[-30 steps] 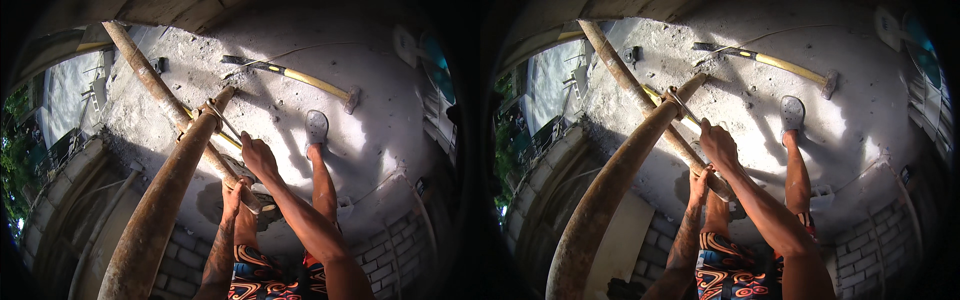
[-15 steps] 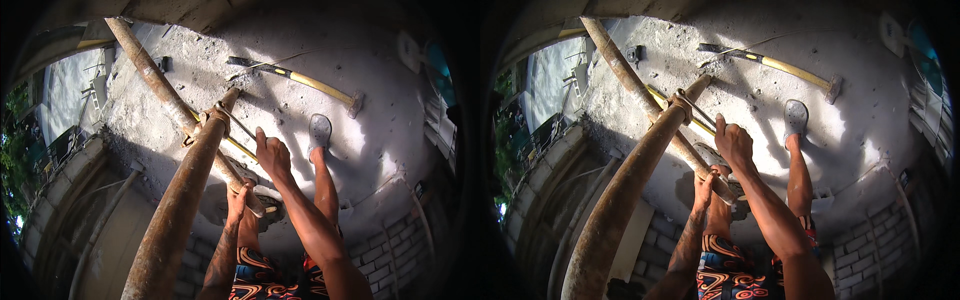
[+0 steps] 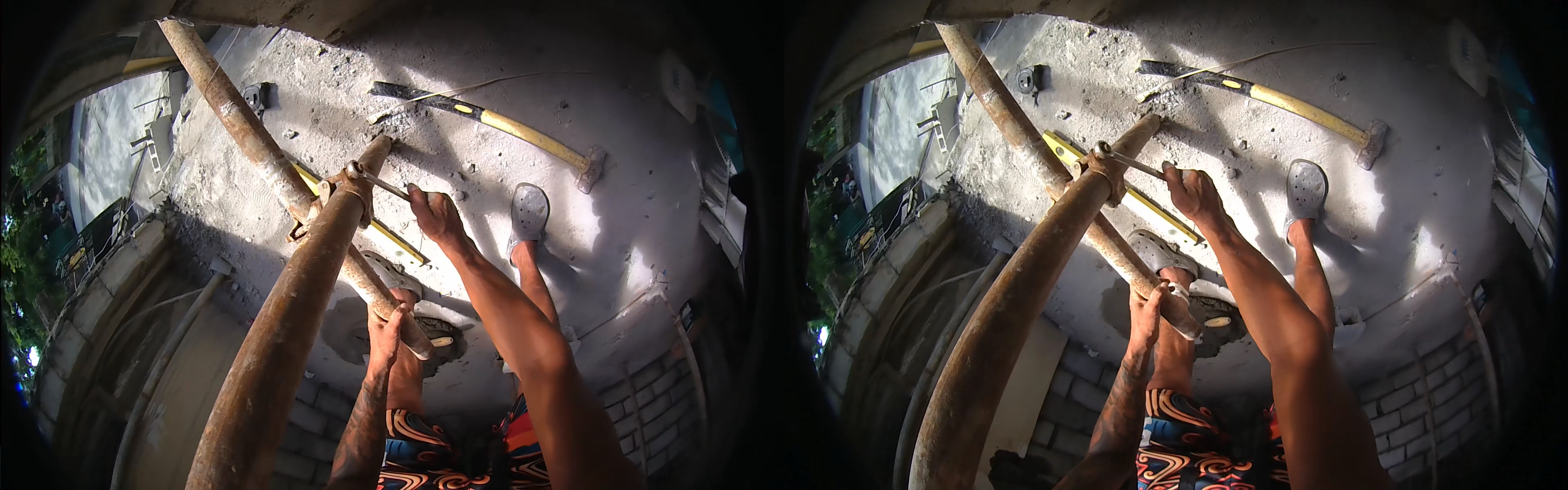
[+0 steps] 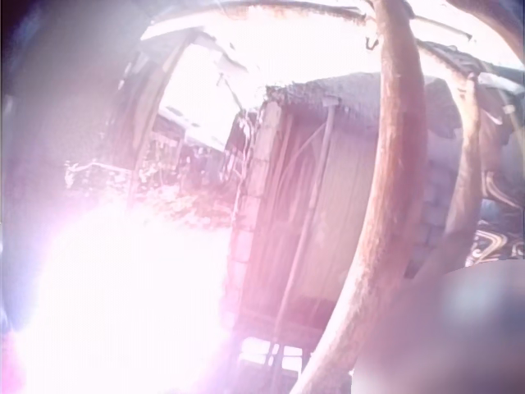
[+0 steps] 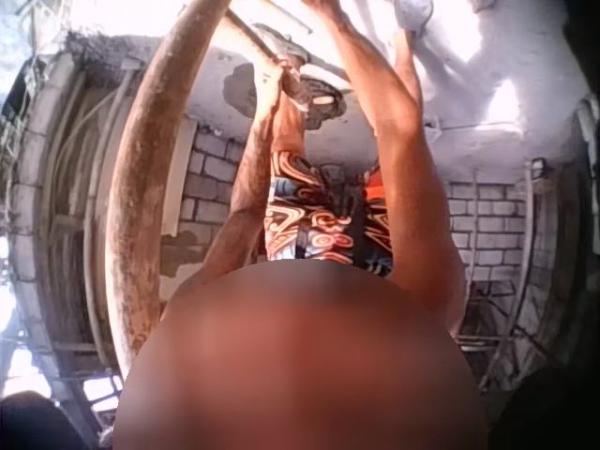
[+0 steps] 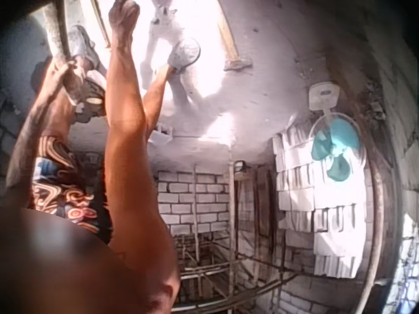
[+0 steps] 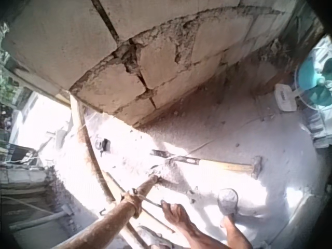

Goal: The person uses a wrench to tighten metal clamps on bamboo scaffolding poles, then moves to another section to tighten additional clamps. The person also briefly handles a large water barrel and walks through the construction area.

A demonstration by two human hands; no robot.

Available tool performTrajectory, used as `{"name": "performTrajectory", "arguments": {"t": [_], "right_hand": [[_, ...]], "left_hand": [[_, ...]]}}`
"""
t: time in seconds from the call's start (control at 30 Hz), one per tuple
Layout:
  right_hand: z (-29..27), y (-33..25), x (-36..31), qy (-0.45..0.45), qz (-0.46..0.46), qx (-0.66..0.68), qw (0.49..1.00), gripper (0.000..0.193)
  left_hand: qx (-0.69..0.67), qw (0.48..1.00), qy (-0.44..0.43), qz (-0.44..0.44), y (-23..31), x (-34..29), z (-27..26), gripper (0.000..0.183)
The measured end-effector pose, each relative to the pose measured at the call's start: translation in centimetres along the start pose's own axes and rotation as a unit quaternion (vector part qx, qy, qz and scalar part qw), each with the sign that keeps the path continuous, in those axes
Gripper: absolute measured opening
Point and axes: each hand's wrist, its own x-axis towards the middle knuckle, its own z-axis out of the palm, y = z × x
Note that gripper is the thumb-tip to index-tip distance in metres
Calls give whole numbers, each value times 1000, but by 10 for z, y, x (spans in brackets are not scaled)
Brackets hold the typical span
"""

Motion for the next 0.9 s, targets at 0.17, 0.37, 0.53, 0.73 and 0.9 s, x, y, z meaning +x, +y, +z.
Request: {"name": "performTrajectory", "arguments": {"t": [0.17,0.37,0.53,0.73,0.9], "right_hand": [[10,0,49,53,-231,-134,962,29],[25,4,32,54,-16,-48,997,51],[19,-2,36,52,58,-22,997,53],[13,-42,-21,65,-42,-253,964,10],[-3,-100,-97,-22,132,-126,983,47]], "left_hand": [[19,1000,10,-15,0,1,0,31],[18,998,37,-46,-2,0,-1,33],[21,998,38,-43,-5,1,-2,32],[28,999,36,-5,-13,2,-5,34],[27,999,-4,-44,-10,-1,-9,32]]}}
